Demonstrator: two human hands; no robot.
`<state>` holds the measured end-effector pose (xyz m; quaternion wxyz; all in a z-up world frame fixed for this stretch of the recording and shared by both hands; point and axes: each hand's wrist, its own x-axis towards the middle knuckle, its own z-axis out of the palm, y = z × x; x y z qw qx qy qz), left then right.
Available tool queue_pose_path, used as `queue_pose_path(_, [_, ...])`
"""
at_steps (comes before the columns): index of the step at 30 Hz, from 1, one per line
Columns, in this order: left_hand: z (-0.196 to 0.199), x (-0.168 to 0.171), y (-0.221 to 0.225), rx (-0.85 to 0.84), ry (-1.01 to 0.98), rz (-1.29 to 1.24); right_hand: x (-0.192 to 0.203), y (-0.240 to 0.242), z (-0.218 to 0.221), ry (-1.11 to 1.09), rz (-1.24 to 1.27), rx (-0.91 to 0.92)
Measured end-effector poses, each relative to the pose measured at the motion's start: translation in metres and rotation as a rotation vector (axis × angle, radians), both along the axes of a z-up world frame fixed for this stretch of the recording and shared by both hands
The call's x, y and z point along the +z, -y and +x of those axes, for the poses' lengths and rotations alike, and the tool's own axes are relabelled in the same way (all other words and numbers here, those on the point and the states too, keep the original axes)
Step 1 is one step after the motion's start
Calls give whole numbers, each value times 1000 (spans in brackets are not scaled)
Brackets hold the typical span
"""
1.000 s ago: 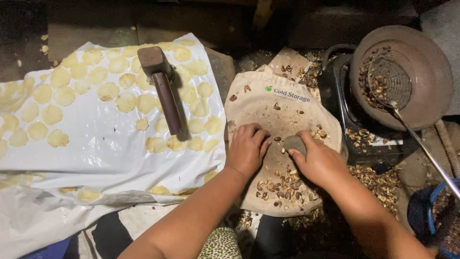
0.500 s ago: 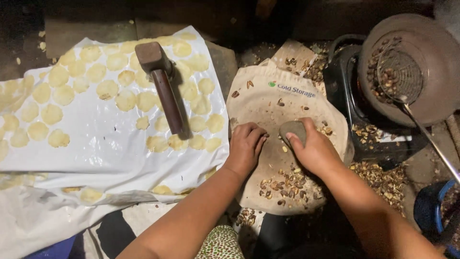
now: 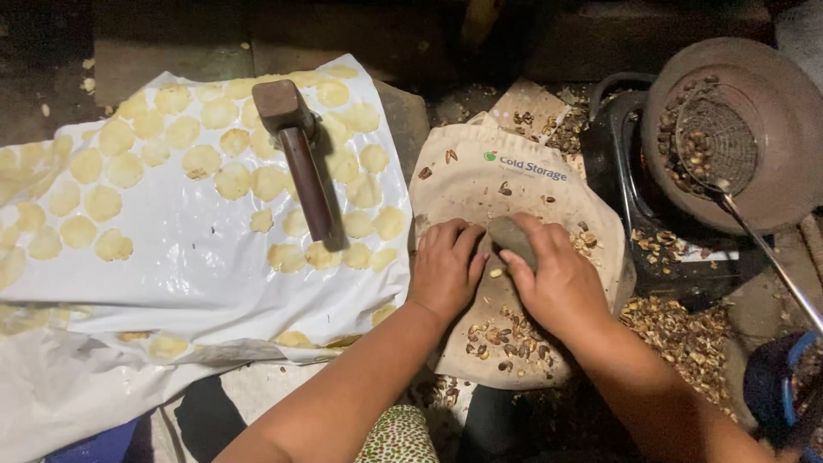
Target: Cracking nuts with a wooden mallet and sorting the kernels onto a white sheet
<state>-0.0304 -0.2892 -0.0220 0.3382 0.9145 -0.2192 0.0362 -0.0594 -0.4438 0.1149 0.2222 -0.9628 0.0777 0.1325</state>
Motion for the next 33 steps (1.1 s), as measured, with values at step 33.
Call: queue_pose_path(33, [2, -14, -13, 9, 64, -287, -56, 29, 14, -227, -23, -27])
